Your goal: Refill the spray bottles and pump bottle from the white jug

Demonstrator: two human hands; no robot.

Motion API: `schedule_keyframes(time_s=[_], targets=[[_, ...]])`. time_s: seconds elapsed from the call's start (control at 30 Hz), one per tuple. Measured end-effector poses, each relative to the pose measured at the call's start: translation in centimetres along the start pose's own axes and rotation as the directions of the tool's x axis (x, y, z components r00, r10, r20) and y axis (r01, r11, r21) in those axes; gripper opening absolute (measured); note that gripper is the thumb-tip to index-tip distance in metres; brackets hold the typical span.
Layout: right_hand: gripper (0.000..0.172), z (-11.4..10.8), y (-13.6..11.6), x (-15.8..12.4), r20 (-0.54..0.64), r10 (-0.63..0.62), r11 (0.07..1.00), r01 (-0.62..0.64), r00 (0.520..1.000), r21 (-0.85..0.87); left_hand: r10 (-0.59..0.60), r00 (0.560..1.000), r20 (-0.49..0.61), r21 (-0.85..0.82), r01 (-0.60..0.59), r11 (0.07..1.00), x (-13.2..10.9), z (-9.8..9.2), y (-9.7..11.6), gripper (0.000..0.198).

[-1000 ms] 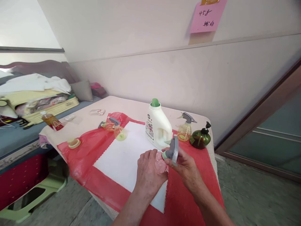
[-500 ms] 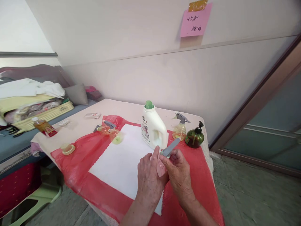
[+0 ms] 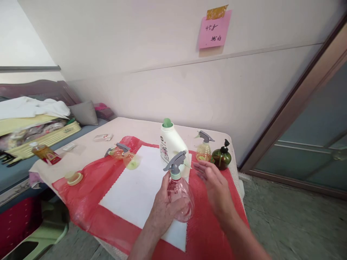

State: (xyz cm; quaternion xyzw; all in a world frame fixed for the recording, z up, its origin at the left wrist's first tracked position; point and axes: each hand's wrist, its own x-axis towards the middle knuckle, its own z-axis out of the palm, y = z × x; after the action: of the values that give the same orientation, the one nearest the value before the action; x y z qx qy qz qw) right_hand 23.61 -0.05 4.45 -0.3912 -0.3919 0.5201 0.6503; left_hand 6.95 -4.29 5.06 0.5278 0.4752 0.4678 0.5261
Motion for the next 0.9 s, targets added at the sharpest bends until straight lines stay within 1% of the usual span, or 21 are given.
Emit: schedule_keyframes(time_s=[0.03, 0.07, 0.1, 0.13, 0.2, 0.23, 0.3, 0.33, 0.4, 0.47, 0.53, 0.6, 0.67, 0.7, 0.77, 0.83, 0.9], targets=[[0.04, -0.6, -0.1, 0.8, 0.082, 0.094, 0.987, -0.104, 0.992, 0.121, -0.016, 0.998, 0.057, -0.076, 0.021, 0.997, -0.1, -0.2, 0.0, 0.08], [0.045, -1.2, -0.2, 1.5, 0.17, 0.175, 0.955, -0.21, 0.97, 0.212, -0.033, 0.993, 0.112, -0.148, 0.049, 0.988, -0.3, -0.3, 0.1, 0.08], [0.046, -1.6, -0.2, 2.0, 0.241, 0.231, 0.916, -0.294, 0.943, 0.271, -0.047, 0.984, 0.17, -0.213, 0.083, 0.974, -0.5, -0.3, 0.1, 0.08], [0.042, -1.9, -0.2, 2.3, 0.288, 0.265, 0.888, -0.349, 0.92, 0.298, -0.06, 0.971, 0.233, -0.266, 0.123, 0.956, -0.6, -0.2, 0.1, 0.081], [0.027, -2.0, -0.2, 2.2, 0.335, 0.289, 0.873, -0.391, 0.897, 0.292, -0.061, 0.925, 0.374, -0.34, 0.198, 0.919, -0.9, 0.1, 0.2, 0.082], [0.026, -1.9, -0.3, 1.8, 0.361, 0.292, 0.874, -0.401, 0.885, 0.275, -0.05, 0.899, 0.436, -0.361, 0.225, 0.905, -1.0, 0.4, 0.3, 0.085], [0.034, -1.4, -0.6, 0.7, 0.441, 0.299, 0.873, -0.43, 0.846, 0.231, -0.019, 0.858, 0.514, -0.386, 0.251, 0.888, -1.2, 1.0, 0.3, 0.093], [0.039, -1.1, -0.8, 0.1, 0.485, 0.298, 0.874, -0.439, 0.822, 0.208, -0.007, 0.846, 0.534, -0.389, 0.253, 0.886, -1.2, 1.3, 0.2, 0.097], [0.053, -0.8, -1.2, -1.0, 0.541, 0.289, 0.882, -0.44, 0.789, 0.17, -0.003, 0.826, 0.564, -0.367, 0.254, 0.895, -1.3, 1.8, -0.2, 0.105], [0.064, -0.9, -1.4, -1.7, 0.548, 0.279, 0.889, -0.428, 0.788, 0.163, -0.031, 0.81, 0.586, -0.326, 0.27, 0.906, -1.3, 2.0, -0.7, 0.11], [0.068, -1.2, -1.4, -1.9, 0.54, 0.287, 0.889, -0.43, 0.791, 0.157, -0.072, 0.807, 0.586, -0.295, 0.296, 0.909, -1.4, 2.0, -1.1, 0.114], [0.068, -1.4, -1.4, -1.6, 0.544, 0.3, 0.887, -0.439, 0.784, 0.144, -0.121, 0.81, 0.574, -0.267, 0.325, 0.907, -1.4, 1.8, -1.1, 0.116], [0.068, -1.4, -1.5, -1.2, 0.553, 0.293, 0.89, -0.434, 0.78, 0.141, -0.146, 0.817, 0.557, -0.251, 0.334, 0.909, -1.4, 1.7, -0.7, 0.112], [0.067, -1.4, -1.6, -0.9, 0.554, 0.281, 0.893, -0.425, 0.784, 0.147, -0.139, 0.824, 0.549, -0.258, 0.325, 0.91, -1.3, 1.7, -0.3, 0.109], [0.065, -1.1, -1.7, -0.5, 0.556, 0.263, 0.901, -0.408, 0.788, 0.151, -0.089, 0.849, 0.521, -0.298, 0.278, 0.913, -1.2, 1.8, 0.3, 0.103], [0.065, -0.8, -1.7, -0.2, 0.551, 0.279, 0.906, -0.406, 0.787, 0.121, -0.034, 0.875, 0.483, -0.335, 0.22, 0.916, -1.0, 1.9, 0.6, 0.097], [0.067, -0.6, -1.7, -0.1, 0.521, 0.303, 0.912, -0.401, 0.798, 0.083, -0.037, 0.895, 0.444, -0.322, 0.198, 0.926, -0.8, 2.0, 0.6, 0.086]])
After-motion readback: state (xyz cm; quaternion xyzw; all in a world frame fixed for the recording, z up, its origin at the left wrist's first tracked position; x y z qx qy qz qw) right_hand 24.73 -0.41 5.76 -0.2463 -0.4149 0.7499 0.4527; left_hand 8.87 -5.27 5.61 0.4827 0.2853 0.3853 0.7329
